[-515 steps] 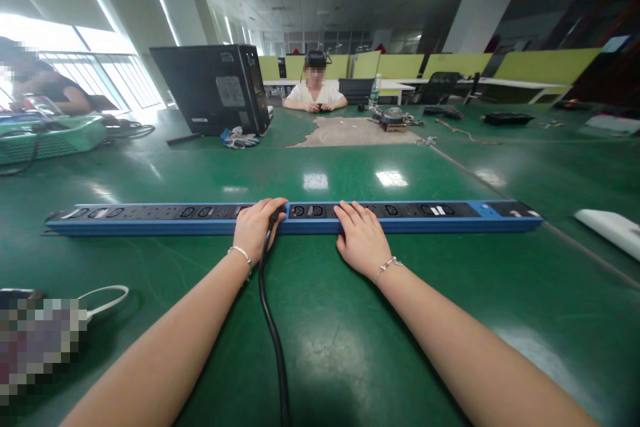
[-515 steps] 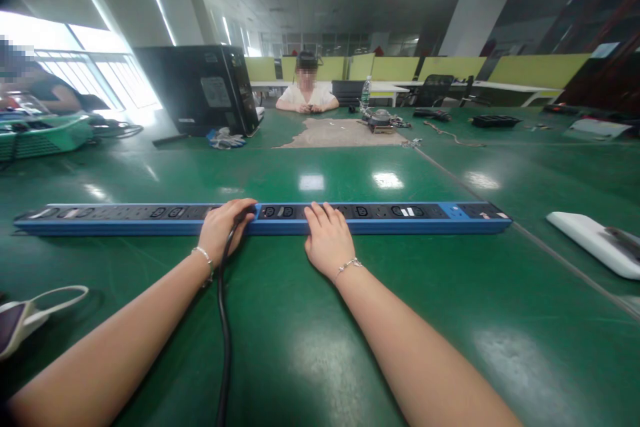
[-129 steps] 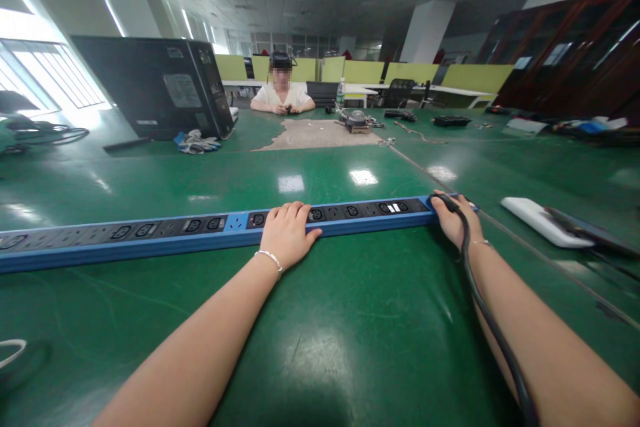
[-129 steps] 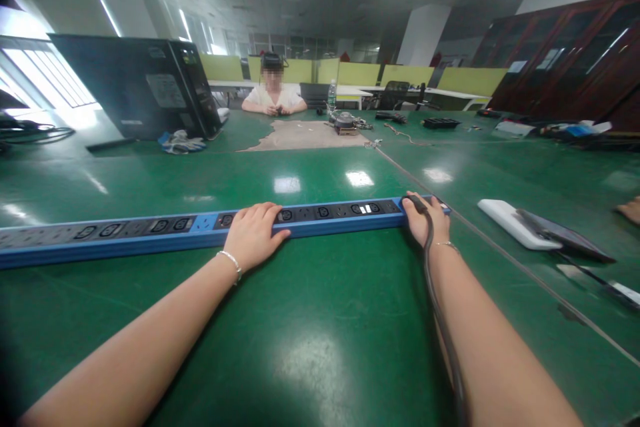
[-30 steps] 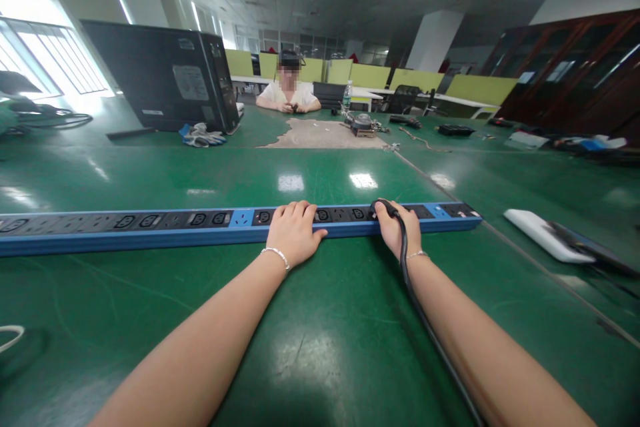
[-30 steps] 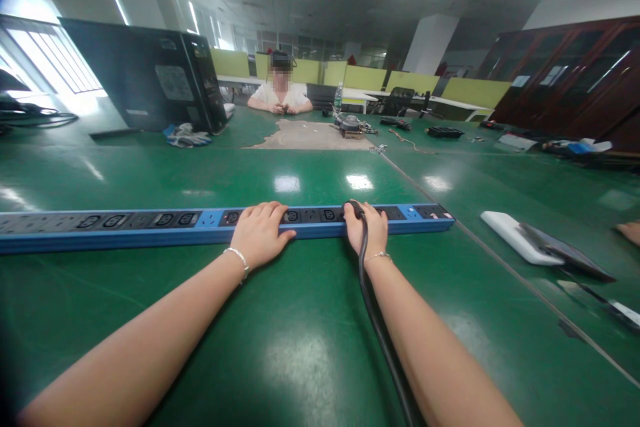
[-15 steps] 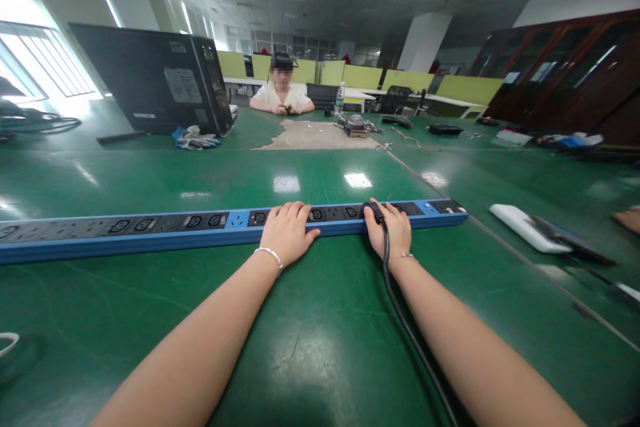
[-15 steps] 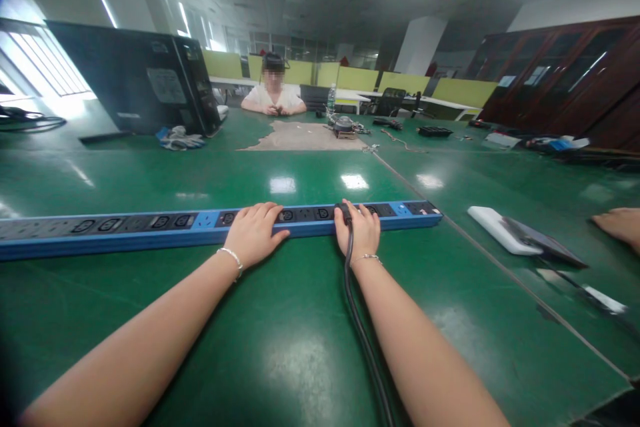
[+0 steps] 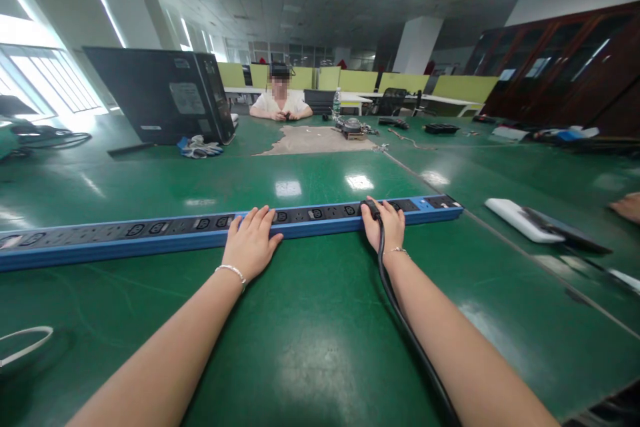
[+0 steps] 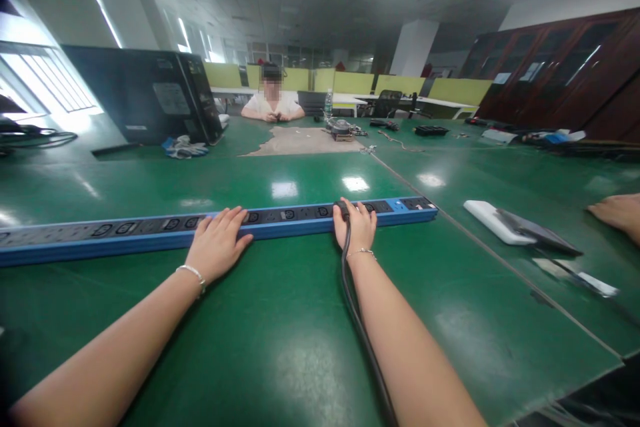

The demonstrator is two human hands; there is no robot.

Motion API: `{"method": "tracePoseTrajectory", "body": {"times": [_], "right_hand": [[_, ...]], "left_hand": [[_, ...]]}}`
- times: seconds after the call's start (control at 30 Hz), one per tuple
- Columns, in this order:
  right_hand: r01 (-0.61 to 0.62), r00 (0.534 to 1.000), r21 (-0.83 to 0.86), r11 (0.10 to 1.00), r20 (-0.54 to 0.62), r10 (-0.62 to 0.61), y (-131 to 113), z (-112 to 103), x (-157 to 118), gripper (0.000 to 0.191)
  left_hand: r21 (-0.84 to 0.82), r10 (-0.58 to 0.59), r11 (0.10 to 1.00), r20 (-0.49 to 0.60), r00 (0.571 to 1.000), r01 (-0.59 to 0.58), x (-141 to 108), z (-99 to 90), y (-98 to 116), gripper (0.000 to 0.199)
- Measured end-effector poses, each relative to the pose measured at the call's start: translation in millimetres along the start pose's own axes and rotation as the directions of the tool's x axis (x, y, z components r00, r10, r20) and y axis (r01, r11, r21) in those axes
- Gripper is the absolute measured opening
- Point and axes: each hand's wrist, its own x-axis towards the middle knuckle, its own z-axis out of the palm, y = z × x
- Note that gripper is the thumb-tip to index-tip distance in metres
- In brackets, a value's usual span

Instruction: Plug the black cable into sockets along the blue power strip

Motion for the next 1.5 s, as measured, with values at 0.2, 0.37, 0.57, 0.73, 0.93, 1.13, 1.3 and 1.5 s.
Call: {"method": "tracePoseTrajectory", "body": {"times": [0.2, 0.37, 0.57, 0.73, 0.93, 1.13, 1.3, 1.5], "right_hand": [[-0.015, 1.0, 0.118, 0.993, -0.004, 0.016, 1.0, 4.3, 4.3, 0.04], [-0.194, 0.943, 0.468, 0.862, -0.154, 0.295, -6.5, -7.4, 11.6, 0.049], [-0.087, 0.994, 0.557, 0.826, -0.008, 0.111, -39.9, -7.2, -6.6, 0.047], [-0.01, 0.986, 0.548, 0.837, 0.146, -0.083, -88.4, 7.9, -21.4, 0.04], [0.039, 0.98, 0.413, 0.91, 0.163, -0.116, -120.3, 15.6, -25.5, 0.034], [0.015, 0.979, 0.307, 0.952, 0.187, -0.075, -131.0, 18.1, -24.2, 0.033], [0.112, 0.974, 0.177, 0.978, 0.178, -0.143, -142.4, 20.2, -24.5, 0.029], [0.211, 0.962, 0.056, 0.976, 0.163, -0.217, -145.0, 23.7, -27.6, 0.03]], "left_hand": [[-0.009, -0.032, 0.999, -0.02, 0.999, 0.032, 2.5, -1.0, 3.4, 0.043], [-0.036, -0.033, 0.999, -0.001, 0.999, 0.033, 7.5, -5.4, -0.1, 0.042], [-0.066, -0.078, 0.995, -0.013, 0.997, 0.077, 10.9, -4.3, 1.6, 0.043], [-0.083, -0.086, 0.993, -0.024, 0.996, 0.083, 10.7, -2.6, 3.0, 0.043], [-0.114, -0.093, 0.99, -0.025, 0.995, 0.089, 10.2, -2.6, 2.4, 0.042], [-0.136, -0.104, 0.986, -0.024, 0.994, 0.1, 10.1, -2.0, 2.5, 0.042], [-0.155, -0.097, 0.984, -0.035, 0.995, 0.09, 9.8, -2.2, 2.1, 0.04], [-0.161, -0.107, 0.982, -0.017, 0.994, 0.103, 10.2, -3.4, 2.5, 0.04]]}}
